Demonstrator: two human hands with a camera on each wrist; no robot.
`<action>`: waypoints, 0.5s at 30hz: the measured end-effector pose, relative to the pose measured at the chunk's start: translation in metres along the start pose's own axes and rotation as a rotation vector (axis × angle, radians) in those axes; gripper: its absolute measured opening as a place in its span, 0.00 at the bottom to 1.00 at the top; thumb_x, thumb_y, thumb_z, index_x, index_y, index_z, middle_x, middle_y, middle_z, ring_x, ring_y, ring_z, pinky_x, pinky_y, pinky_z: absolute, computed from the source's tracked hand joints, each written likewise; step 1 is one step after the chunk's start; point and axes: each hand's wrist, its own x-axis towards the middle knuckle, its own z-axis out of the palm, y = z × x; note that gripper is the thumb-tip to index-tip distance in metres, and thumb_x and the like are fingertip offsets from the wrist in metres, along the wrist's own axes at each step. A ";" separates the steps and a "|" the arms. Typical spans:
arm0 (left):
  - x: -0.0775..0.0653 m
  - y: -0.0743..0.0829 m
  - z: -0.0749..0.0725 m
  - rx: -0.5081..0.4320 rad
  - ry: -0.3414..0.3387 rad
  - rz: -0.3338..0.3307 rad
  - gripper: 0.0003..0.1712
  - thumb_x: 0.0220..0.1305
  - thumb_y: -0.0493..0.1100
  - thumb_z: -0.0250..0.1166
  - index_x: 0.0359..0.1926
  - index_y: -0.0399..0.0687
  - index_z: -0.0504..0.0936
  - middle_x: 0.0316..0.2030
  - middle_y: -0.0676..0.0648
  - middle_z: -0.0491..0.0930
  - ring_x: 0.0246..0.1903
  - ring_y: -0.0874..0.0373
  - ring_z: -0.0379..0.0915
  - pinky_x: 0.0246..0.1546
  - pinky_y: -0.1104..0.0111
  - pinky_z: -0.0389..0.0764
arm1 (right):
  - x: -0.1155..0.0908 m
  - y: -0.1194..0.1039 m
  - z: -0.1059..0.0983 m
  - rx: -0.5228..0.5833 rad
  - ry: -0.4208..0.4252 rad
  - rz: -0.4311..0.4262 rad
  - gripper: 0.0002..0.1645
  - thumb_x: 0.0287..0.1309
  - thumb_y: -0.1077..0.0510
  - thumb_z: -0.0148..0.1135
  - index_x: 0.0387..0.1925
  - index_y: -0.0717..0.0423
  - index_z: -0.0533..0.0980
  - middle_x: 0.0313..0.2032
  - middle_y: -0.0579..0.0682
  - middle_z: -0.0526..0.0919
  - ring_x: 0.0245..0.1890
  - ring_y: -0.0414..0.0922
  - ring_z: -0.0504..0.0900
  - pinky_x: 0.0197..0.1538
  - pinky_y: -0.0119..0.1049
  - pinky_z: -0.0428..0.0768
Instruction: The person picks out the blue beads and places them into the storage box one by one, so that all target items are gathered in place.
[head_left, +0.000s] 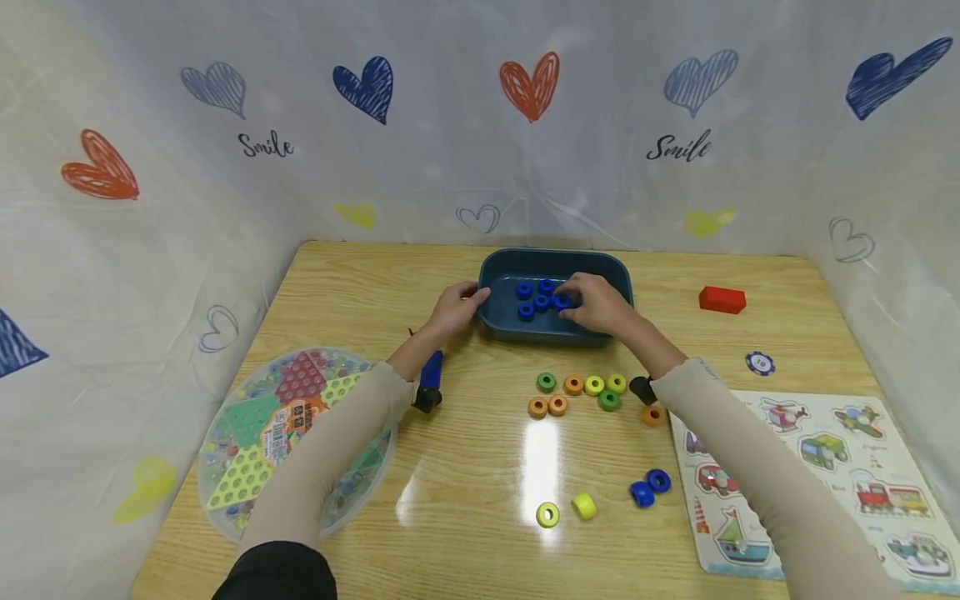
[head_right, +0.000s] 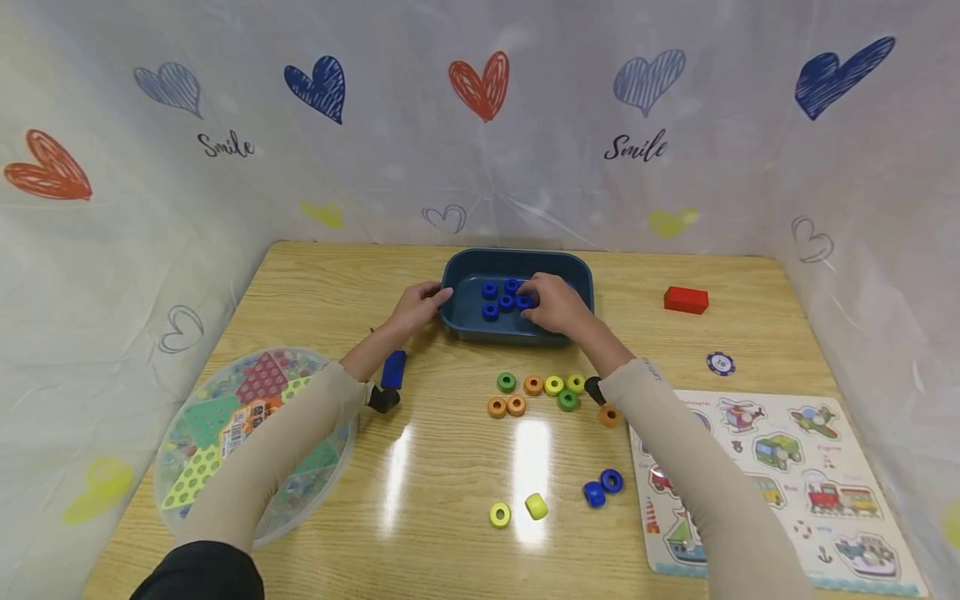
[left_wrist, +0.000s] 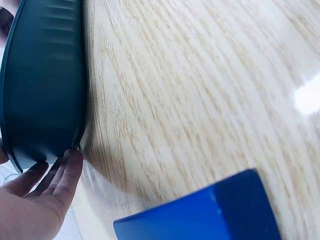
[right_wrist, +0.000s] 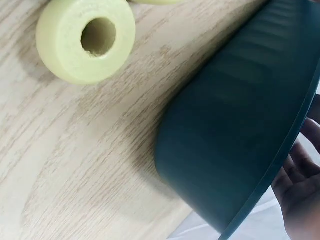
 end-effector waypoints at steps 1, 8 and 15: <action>0.000 0.000 0.000 0.000 0.001 0.001 0.27 0.67 0.51 0.55 0.60 0.39 0.71 0.50 0.43 0.74 0.46 0.54 0.72 0.45 0.64 0.74 | 0.001 0.001 0.000 0.006 -0.003 0.003 0.22 0.49 0.63 0.69 0.48 0.65 0.77 0.38 0.56 0.76 0.34 0.49 0.74 0.35 0.43 0.73; -0.001 0.000 0.000 0.021 0.007 -0.009 0.27 0.67 0.53 0.55 0.60 0.40 0.71 0.50 0.44 0.74 0.46 0.55 0.72 0.46 0.64 0.74 | -0.005 0.007 -0.001 0.043 0.005 0.021 0.24 0.51 0.59 0.68 0.51 0.62 0.76 0.43 0.58 0.76 0.39 0.51 0.75 0.39 0.45 0.74; 0.001 0.000 0.001 0.035 0.013 -0.015 0.28 0.67 0.53 0.55 0.60 0.40 0.70 0.51 0.44 0.74 0.47 0.55 0.71 0.47 0.64 0.73 | -0.030 0.000 -0.011 0.164 0.105 -0.094 0.20 0.51 0.60 0.68 0.47 0.61 0.78 0.41 0.57 0.78 0.37 0.50 0.78 0.36 0.43 0.76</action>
